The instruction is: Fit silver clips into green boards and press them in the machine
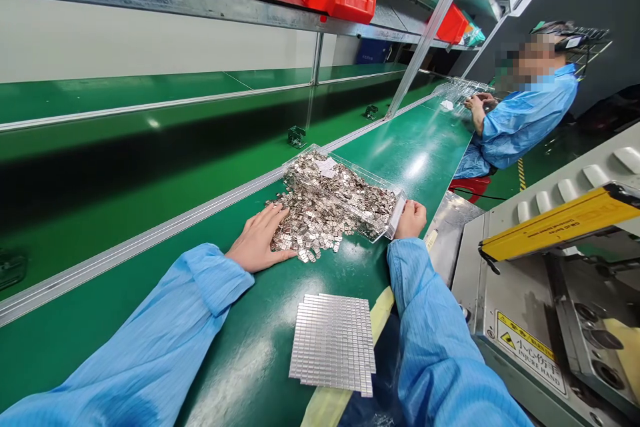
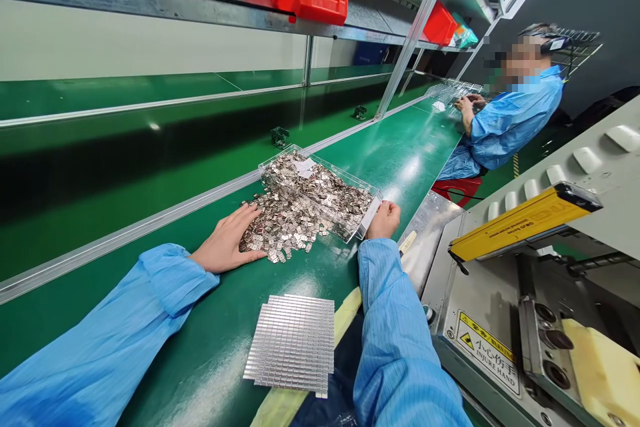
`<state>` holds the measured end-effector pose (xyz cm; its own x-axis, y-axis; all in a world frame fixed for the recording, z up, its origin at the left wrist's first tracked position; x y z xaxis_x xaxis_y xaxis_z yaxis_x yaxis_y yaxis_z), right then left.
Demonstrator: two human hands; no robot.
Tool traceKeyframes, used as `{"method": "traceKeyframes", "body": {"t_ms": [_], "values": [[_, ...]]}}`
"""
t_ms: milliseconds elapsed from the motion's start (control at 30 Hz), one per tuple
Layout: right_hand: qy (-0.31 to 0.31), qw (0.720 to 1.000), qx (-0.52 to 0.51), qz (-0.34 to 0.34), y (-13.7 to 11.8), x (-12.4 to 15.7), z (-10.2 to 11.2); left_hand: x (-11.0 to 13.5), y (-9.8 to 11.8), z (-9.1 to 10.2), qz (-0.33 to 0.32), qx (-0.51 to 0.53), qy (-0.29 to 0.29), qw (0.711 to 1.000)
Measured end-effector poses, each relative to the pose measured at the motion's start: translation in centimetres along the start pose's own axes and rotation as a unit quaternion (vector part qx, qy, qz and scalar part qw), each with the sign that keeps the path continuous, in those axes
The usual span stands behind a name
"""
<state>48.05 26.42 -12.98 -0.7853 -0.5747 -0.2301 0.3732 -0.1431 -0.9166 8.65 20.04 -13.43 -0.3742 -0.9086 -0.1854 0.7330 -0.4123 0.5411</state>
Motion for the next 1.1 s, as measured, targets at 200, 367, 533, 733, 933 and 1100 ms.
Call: {"method": "traceKeyframes", "body": {"t_ms": [200,367,533,733,933,1100], "values": [[0.005,1.000,-0.004,-0.004,0.0,0.1,0.1,-0.2,0.5,0.0,-0.003,0.006,-0.022,1.000],[0.005,1.000,-0.006,-0.003,0.0,0.2,0.2,-0.2,1.1,-0.3,-0.026,0.005,-0.045,0.999],[0.005,1.000,-0.008,-0.003,0.1,0.2,0.1,-0.1,1.3,-0.1,-0.041,0.011,-0.038,0.998],[0.001,1.000,-0.015,-0.006,0.3,-0.1,-0.1,-0.3,0.7,0.8,-0.011,0.053,-0.001,0.999],[0.006,1.000,-0.012,-0.007,0.1,0.1,0.2,-0.2,-1.3,2.3,0.060,0.107,0.075,0.990],[0.007,1.000,-0.009,-0.005,0.0,0.1,0.3,-0.2,-1.5,2.2,0.058,0.118,0.076,0.988]]}}
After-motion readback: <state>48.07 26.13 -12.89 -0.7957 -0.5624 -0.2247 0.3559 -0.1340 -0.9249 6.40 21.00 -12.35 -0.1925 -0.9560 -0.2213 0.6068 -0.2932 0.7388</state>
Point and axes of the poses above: each hand's wrist, its own x-axis away from the middle knuckle, its own z-axis out of the back of the hand, y = z × x, the point moved 10 cm from there along -x, towards the middle knuckle, and after that the axes turned 13 degrees about x, right-handed, at the moved point
